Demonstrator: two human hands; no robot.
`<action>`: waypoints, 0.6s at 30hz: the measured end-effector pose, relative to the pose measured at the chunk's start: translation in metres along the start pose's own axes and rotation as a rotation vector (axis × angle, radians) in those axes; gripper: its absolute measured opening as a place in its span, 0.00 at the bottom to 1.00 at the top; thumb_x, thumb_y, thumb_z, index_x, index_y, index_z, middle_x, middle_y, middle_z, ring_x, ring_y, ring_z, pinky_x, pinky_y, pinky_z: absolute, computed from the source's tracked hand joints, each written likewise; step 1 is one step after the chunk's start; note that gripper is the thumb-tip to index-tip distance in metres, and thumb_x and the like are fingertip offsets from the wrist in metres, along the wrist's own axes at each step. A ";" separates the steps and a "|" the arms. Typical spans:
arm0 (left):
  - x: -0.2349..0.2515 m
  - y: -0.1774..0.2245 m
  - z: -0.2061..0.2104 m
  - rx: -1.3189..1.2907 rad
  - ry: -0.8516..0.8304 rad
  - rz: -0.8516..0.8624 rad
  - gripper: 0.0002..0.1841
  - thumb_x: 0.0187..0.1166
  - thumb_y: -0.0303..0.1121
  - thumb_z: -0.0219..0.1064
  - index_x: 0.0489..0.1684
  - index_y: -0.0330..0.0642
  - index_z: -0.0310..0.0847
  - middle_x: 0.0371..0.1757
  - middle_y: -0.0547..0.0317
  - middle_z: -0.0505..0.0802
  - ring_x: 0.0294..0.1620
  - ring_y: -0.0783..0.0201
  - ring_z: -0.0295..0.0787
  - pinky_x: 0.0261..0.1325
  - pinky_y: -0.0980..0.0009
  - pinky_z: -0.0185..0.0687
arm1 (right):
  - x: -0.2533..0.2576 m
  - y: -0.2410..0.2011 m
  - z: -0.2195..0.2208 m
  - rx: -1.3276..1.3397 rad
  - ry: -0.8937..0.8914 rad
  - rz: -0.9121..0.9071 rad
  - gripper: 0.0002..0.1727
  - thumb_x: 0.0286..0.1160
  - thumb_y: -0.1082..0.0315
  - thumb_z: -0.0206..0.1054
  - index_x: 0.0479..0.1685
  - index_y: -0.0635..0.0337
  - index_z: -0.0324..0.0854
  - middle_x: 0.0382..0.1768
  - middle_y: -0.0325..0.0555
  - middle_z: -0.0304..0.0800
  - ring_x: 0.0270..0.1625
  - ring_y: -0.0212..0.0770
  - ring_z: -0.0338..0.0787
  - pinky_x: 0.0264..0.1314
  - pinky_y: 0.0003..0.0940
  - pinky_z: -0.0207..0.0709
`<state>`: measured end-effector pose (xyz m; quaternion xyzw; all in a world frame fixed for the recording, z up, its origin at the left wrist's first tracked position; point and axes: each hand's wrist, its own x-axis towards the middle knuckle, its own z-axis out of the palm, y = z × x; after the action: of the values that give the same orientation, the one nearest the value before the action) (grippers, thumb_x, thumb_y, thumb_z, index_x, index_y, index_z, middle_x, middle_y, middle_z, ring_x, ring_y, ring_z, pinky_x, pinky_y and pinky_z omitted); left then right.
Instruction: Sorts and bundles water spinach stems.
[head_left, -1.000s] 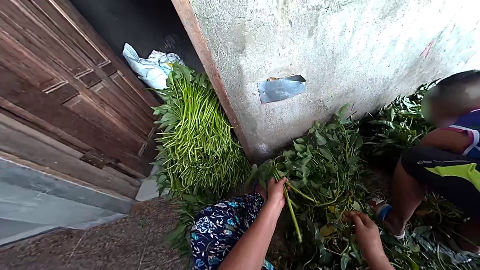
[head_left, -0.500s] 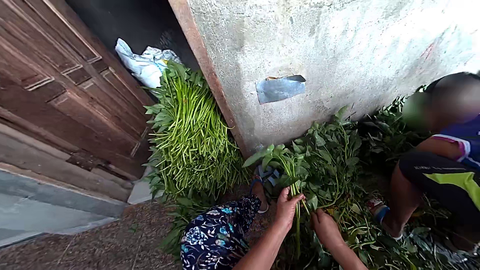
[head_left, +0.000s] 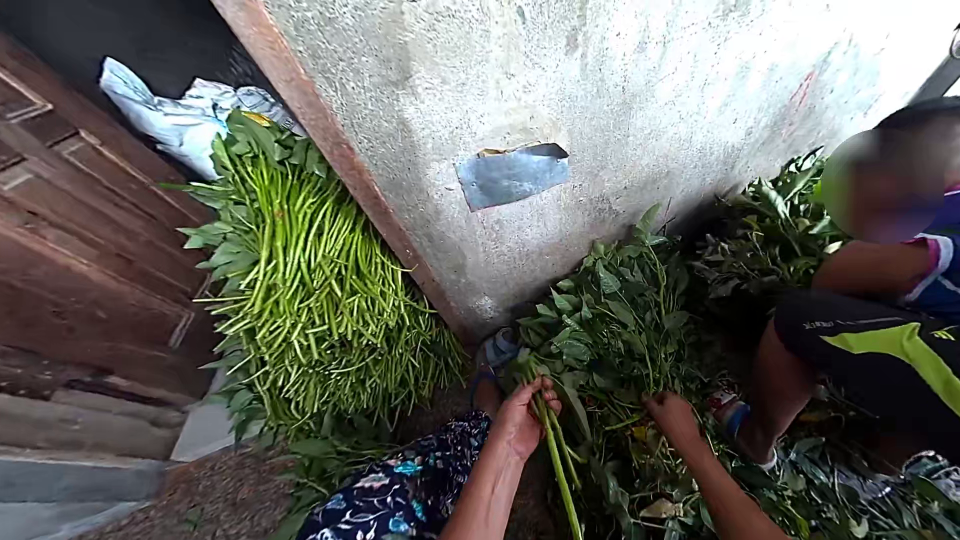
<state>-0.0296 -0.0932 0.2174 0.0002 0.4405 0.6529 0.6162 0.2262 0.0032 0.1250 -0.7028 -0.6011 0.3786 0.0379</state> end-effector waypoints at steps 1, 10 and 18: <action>0.003 0.005 0.003 -0.023 0.017 0.099 0.06 0.92 0.28 0.50 0.55 0.40 0.71 0.32 0.54 0.85 0.25 0.64 0.84 0.32 0.71 0.86 | 0.013 -0.001 0.006 -0.024 0.013 0.030 0.26 0.85 0.52 0.63 0.65 0.68 0.83 0.63 0.65 0.88 0.69 0.61 0.87 0.74 0.60 0.76; 0.009 -0.012 0.006 -0.058 -0.146 -0.107 0.11 0.94 0.31 0.45 0.57 0.39 0.74 0.39 0.51 0.90 0.36 0.58 0.92 0.46 0.60 0.92 | 0.020 0.008 -0.024 0.394 -0.002 0.068 0.23 0.81 0.62 0.69 0.68 0.67 0.80 0.57 0.60 0.90 0.54 0.53 0.92 0.60 0.51 0.84; 0.004 -0.025 -0.001 -0.087 -0.222 -0.110 0.12 0.95 0.33 0.47 0.54 0.42 0.77 0.32 0.57 0.89 0.31 0.62 0.91 0.46 0.63 0.93 | -0.032 0.005 -0.051 0.951 -0.497 -0.241 0.11 0.80 0.67 0.64 0.57 0.58 0.77 0.37 0.39 0.90 0.25 0.26 0.81 0.26 0.21 0.74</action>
<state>-0.0107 -0.0947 0.1999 0.0215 0.3400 0.6326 0.6955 0.2603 -0.0058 0.1738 -0.4239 -0.4308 0.7559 0.2515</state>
